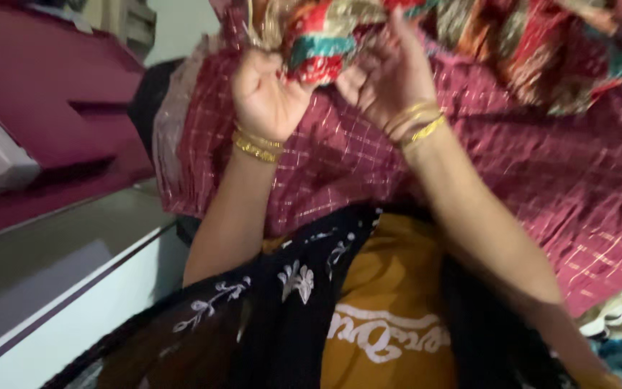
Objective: The person folds a pink garment, then a multicolored patchwork fabric, and finally a bright pink fabric with gold trim. Each item is smoothed, folded into a compact rectangle, and placed on a stack on the bed.
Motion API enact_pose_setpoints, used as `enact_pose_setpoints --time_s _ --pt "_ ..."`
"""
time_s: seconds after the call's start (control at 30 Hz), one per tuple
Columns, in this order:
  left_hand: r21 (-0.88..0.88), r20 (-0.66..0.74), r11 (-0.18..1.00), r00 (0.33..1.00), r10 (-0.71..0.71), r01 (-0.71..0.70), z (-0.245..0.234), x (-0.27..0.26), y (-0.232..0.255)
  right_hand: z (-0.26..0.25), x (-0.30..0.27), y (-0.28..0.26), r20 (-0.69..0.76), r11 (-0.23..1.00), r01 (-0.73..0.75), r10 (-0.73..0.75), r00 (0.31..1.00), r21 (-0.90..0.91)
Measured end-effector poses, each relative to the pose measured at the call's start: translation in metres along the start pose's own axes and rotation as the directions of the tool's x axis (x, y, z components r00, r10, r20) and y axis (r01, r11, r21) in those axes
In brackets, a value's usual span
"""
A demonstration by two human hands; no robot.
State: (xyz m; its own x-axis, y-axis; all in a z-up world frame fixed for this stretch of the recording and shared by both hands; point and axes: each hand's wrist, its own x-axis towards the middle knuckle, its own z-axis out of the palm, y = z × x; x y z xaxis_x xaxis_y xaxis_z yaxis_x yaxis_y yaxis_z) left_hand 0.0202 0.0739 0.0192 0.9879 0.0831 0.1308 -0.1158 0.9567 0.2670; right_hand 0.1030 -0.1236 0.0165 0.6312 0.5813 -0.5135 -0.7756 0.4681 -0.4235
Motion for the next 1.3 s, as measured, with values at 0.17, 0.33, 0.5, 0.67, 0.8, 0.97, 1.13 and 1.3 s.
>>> enact_pose_setpoints --time_s 0.17,0.33,0.5,0.67,0.8,0.97,1.13,1.3 --pt "0.029 0.048 0.996 0.995 -0.085 0.083 -0.011 -0.008 0.0 -0.046 0.008 0.004 0.171 0.993 0.044 -0.063 0.983 0.112" --pt "0.021 0.023 0.988 0.988 -0.154 0.154 -0.013 -0.007 -0.001 -0.036 -0.002 0.0 0.052 0.999 -0.003 0.001 0.999 0.033" --pt "0.048 0.064 0.99 0.989 -0.133 0.13 -0.012 -0.005 -0.002 -0.013 -0.019 -0.008 0.139 0.998 0.01 -0.002 0.99 -0.054" --pt "0.142 0.068 0.983 0.989 -0.131 0.12 -0.009 -0.002 -0.002 0.002 -0.031 -0.011 0.062 0.983 -0.077 0.088 0.994 -0.166" --pt "0.235 0.062 0.966 0.99 -0.13 0.112 -0.006 -0.001 -0.008 0.014 -0.033 -0.011 0.119 0.971 -0.167 0.189 0.975 -0.171" --pt "0.261 0.018 0.961 0.995 -0.101 0.093 -0.004 0.0 -0.009 0.013 -0.032 -0.018 0.09 0.988 -0.066 0.079 0.993 -0.14" --pt "0.342 0.021 0.935 0.994 -0.104 0.091 -0.009 -0.001 -0.008 -0.001 -0.03 -0.023 0.028 0.998 -0.063 0.063 0.998 0.011" --pt "0.382 -0.001 0.91 0.985 -0.172 0.159 -0.011 -0.001 -0.012 -0.002 -0.023 -0.023 -0.046 0.991 -0.01 0.016 0.999 0.131"
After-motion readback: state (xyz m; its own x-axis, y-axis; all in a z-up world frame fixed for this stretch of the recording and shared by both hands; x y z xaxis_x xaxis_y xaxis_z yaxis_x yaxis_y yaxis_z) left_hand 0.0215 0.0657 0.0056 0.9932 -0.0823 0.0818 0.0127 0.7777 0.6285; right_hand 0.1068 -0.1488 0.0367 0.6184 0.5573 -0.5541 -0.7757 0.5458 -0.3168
